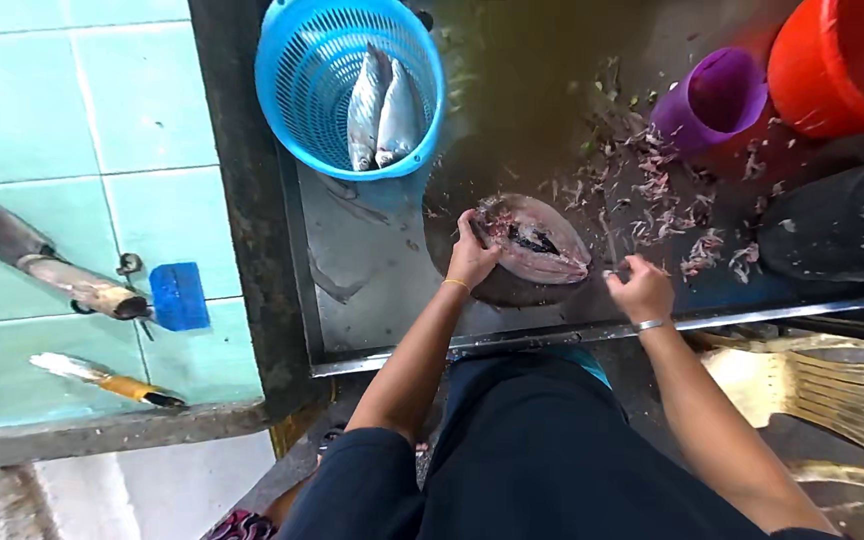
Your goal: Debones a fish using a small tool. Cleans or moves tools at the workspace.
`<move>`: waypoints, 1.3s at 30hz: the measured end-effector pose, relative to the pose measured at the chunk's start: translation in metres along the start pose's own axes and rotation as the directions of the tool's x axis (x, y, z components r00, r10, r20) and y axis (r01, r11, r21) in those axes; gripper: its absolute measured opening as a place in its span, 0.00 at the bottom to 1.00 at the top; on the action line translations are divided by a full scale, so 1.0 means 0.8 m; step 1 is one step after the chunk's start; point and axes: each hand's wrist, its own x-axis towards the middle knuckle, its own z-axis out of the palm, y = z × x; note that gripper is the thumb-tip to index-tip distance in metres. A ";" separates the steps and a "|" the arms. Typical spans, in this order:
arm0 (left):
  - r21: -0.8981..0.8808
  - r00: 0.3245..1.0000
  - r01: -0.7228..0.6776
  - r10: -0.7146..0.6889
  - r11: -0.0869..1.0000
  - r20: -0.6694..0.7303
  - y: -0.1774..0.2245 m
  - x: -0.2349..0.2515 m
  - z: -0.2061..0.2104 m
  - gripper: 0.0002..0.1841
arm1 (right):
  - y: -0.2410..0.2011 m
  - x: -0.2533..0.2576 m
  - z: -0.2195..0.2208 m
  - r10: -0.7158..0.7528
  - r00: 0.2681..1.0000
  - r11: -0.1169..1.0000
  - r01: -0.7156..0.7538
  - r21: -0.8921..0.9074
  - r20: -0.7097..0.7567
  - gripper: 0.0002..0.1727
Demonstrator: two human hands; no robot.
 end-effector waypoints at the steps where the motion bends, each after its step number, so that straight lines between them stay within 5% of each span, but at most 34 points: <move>1: -0.027 1.000 0.025 -0.025 0.999 0.010 -0.004 -0.002 0.002 0.52 | -0.024 -0.015 0.007 -0.046 0.999 0.999 0.046 0.011 0.022 0.27; 4: -0.031 0.999 0.044 -0.043 0.999 0.033 0.002 0.005 0.000 0.52 | -0.112 -0.014 0.037 -0.193 0.975 0.980 0.197 -0.031 0.110 0.29; 7: 0.019 0.997 0.022 -0.023 1.000 0.067 0.000 0.001 -0.001 0.60 | -0.140 -0.012 0.041 -0.193 0.961 0.981 0.192 0.026 0.199 0.19; 9: 0.110 0.997 -0.027 0.018 0.994 0.076 0.008 0.000 -0.008 0.60 | -0.108 -0.023 0.013 -0.224 0.974 0.959 0.216 0.181 0.021 0.13; 11: 0.211 0.998 -0.057 0.050 0.976 0.040 0.015 0.000 -0.015 0.50 | -0.041 -0.020 0.003 -0.222 0.965 0.964 0.238 0.115 -0.141 0.21; 14: 0.319 0.983 -0.121 0.158 0.940 -0.093 0.020 0.004 -0.034 0.28 | 0.061 -0.011 0.028 0.021 0.999 1.000 -0.020 0.022 -0.039 0.28; 18: 0.399 0.890 -0.374 0.445 0.838 -0.101 0.018 0.022 -0.053 0.14 | 0.082 -0.050 0.033 0.177 0.984 0.972 -0.173 0.159 -0.006 0.24; 23: 0.637 0.950 -0.275 0.304 0.720 0.068 0.043 0.029 -0.028 0.16 | 0.056 -0.080 0.044 0.177 0.982 0.947 -0.186 0.261 0.058 0.23; 26: 0.735 0.972 -0.212 0.214 0.644 0.093 0.059 0.029 -0.028 0.12 | 0.041 -0.089 0.035 0.139 0.990 0.945 -0.125 0.304 -0.026 0.21; 28: 0.668 0.966 -0.169 0.256 0.725 -0.034 0.062 0.030 -0.054 0.15 | 0.039 -0.084 0.023 0.125 0.988 0.939 -0.089 0.331 -0.087 0.20; 31: 0.552 0.937 -0.041 0.224 0.833 -0.269 0.077 0.030 -0.077 0.37 | 0.046 -0.079 0.009 0.166 0.985 0.925 -0.169 0.340 0.039 0.22; 34: 0.604 0.929 -0.236 0.360 0.762 -0.091 0.079 0.022 -0.038 0.29 | 0.058 -0.073 0.016 0.160 0.952 0.904 -0.248 0.348 0.261 0.23; 37: 0.674 0.959 -0.246 0.278 0.697 0.062 0.073 0.041 0.006 0.34 | 0.052 -0.062 0.037 0.127 0.925 0.892 -0.264 0.367 0.357 0.22; 39: 0.682 0.962 -0.270 0.212 0.680 0.170 0.074 0.057 0.011 0.27 | 0.050 -0.051 0.048 0.094 0.936 0.888 -0.232 0.396 0.339 0.16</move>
